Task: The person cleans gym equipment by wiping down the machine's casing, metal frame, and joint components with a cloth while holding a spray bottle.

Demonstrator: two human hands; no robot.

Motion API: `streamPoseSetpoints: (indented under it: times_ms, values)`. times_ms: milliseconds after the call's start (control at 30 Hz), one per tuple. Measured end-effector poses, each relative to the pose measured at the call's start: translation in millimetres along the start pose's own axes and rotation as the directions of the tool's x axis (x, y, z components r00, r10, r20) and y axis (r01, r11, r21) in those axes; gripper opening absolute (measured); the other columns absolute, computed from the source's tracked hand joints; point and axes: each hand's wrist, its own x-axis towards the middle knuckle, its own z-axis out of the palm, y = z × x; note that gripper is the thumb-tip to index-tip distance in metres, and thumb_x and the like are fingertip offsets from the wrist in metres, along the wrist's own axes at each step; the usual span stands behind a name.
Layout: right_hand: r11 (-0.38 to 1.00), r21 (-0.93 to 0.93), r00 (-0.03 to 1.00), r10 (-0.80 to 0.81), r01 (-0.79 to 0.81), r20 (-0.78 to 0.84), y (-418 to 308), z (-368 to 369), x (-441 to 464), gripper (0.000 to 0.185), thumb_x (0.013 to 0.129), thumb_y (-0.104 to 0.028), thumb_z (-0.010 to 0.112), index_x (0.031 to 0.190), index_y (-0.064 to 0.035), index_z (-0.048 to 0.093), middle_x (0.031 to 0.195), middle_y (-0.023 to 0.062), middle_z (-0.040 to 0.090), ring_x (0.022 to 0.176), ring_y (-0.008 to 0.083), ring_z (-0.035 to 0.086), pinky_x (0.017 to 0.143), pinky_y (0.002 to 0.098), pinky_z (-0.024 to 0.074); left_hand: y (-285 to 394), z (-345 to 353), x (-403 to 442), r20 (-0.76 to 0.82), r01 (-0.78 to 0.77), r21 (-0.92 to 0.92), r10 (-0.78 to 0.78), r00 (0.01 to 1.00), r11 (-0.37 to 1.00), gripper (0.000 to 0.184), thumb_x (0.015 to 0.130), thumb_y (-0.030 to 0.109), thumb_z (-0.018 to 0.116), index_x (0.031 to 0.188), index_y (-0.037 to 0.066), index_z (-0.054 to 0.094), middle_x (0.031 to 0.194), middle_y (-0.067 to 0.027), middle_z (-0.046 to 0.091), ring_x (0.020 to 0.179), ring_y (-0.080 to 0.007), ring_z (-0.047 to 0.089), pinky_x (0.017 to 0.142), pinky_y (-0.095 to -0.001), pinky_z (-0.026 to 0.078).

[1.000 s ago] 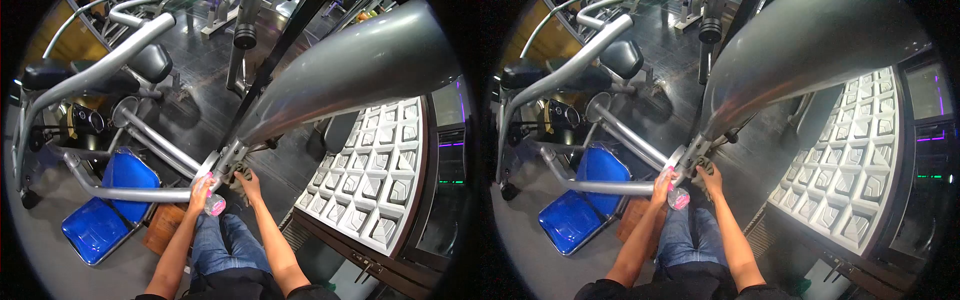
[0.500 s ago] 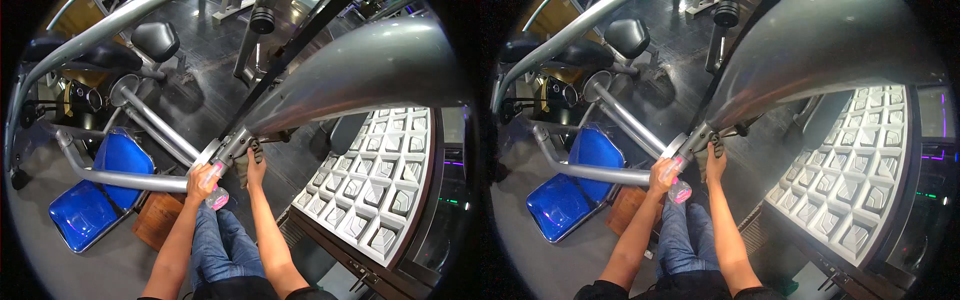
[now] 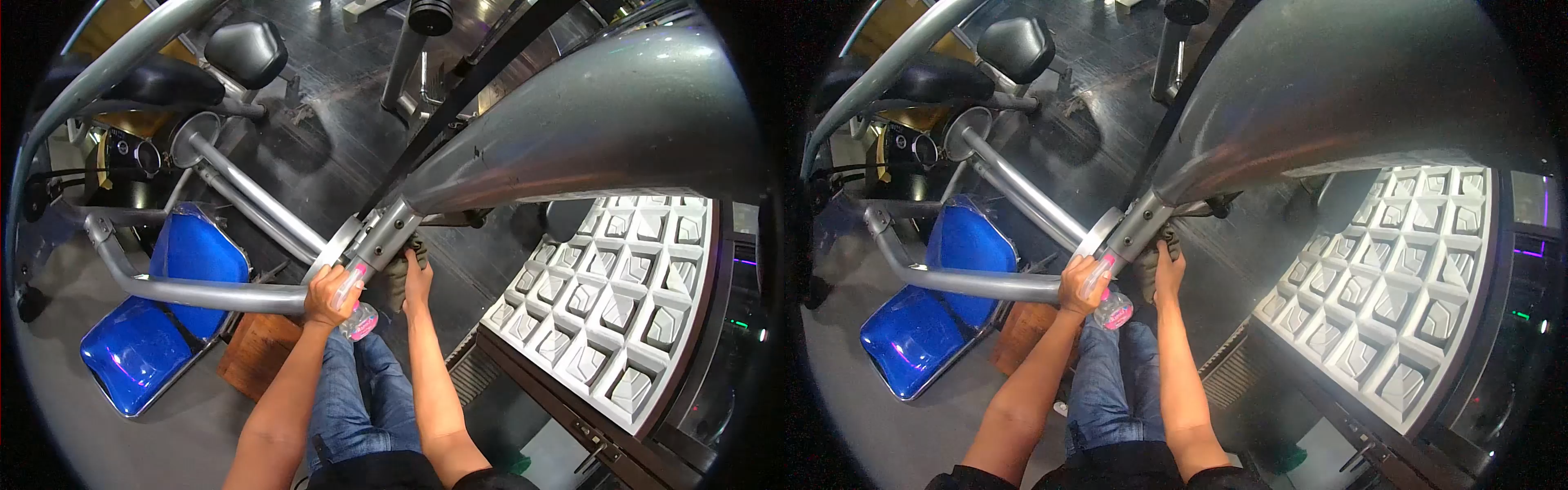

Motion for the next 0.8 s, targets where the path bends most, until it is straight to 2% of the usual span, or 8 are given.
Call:
streamPoseSetpoints:
  times_ms: [100,167,300,367,400,500,600,800]
  values:
    - [0.999,0.011,0.997,0.045,-0.046,0.061,-1,-11,10,0.036,0.090,-0.020,0.063,0.119,0.0028,0.062,0.114,0.0095,0.067,0.100,0.0207,0.062,0.089,0.0337,0.0459,1,0,0,-0.005,-0.008,0.002,0.008,1.000,1.000,0.021,0.082,0.022,0.064,0.069,0.006,0.059,0.072,-0.0115,0.052,0.067,-0.0324,0.049,0.063,-0.0434,0.042]
    - [0.902,-0.420,0.994,-0.108,0.102,0.010,-4,-12,12,0.037,0.089,-0.019,0.064,0.119,0.0018,0.062,0.111,0.0119,0.068,0.100,0.0229,0.063,0.088,0.0347,0.0461,3,-1,1,-0.007,-0.015,0.009,0.015,1.000,1.000,0.021,0.082,0.021,0.063,0.069,0.006,0.059,0.072,-0.0114,0.053,0.067,-0.0323,0.049,0.063,-0.0432,0.042]
    - [0.915,-0.368,0.983,-0.182,0.163,-0.019,10,-9,10,0.037,0.088,-0.019,0.064,0.120,-0.0001,0.063,0.109,0.0154,0.069,0.102,0.0264,0.064,0.090,0.0358,0.0459,3,-1,1,-0.013,-0.012,0.000,0.012,1.000,1.000,0.021,0.083,0.021,0.063,0.069,0.006,0.059,0.071,-0.0113,0.053,0.067,-0.0324,0.049,0.063,-0.0429,0.042]
    - [0.976,-0.189,0.994,-0.110,0.110,0.011,3,-7,-1,0.039,0.088,-0.023,0.067,0.120,0.0000,0.064,0.109,0.0171,0.070,0.103,0.0270,0.065,0.090,0.0355,0.0458,2,-1,1,-0.009,-0.026,0.009,0.026,1.000,1.000,0.021,0.083,0.021,0.063,0.069,0.006,0.059,0.071,-0.0114,0.053,0.066,-0.0325,0.049,0.063,-0.0429,0.042]
    - [0.977,-0.185,0.994,-0.110,0.110,0.009,-3,-6,-8,0.039,0.088,-0.023,0.067,0.120,0.0000,0.064,0.109,0.0171,0.070,0.103,0.0270,0.065,0.090,0.0355,0.0458,2,-1,1,-0.008,-0.035,0.017,0.036,0.999,0.999,0.021,0.083,0.021,0.063,0.069,0.006,0.060,0.071,-0.0116,0.053,0.066,-0.0326,0.048,0.063,-0.0429,0.041]
    - [0.938,-0.312,0.986,-0.167,0.152,-0.021,-16,-4,-33,0.042,0.087,-0.027,0.070,0.119,-0.0003,0.065,0.113,0.0170,0.069,0.107,0.0265,0.064,0.093,0.0348,0.0458,1,1,0,-0.005,-0.029,0.024,0.030,1.000,0.999,0.021,0.083,0.021,0.063,0.069,0.005,0.060,0.071,-0.0120,0.053,0.066,-0.0329,0.049,0.062,-0.0432,0.041]
    - [0.853,-0.439,0.946,-0.324,0.281,-0.025,-29,8,-63,0.046,0.086,-0.028,0.072,0.121,-0.0008,0.064,0.117,0.0171,0.068,0.110,0.0257,0.064,0.096,0.0339,0.0456,1,1,0,-0.003,-0.024,0.025,0.024,1.000,0.999,0.021,0.083,0.022,0.063,0.070,0.005,0.060,0.072,-0.0124,0.054,0.067,-0.0332,0.049,0.063,-0.0437,0.042]
    - [0.899,-0.364,0.955,-0.288,0.245,-0.069,7,12,-73,0.045,0.087,-0.027,0.071,0.124,-0.0023,0.063,0.116,0.0174,0.068,0.110,0.0272,0.064,0.095,0.0346,0.0460,1,3,-1,-0.016,-0.006,0.027,0.007,1.000,1.000,0.023,0.083,0.023,0.063,0.071,0.004,0.061,0.073,-0.0129,0.055,0.068,-0.0340,0.050,0.064,-0.0443,0.043]
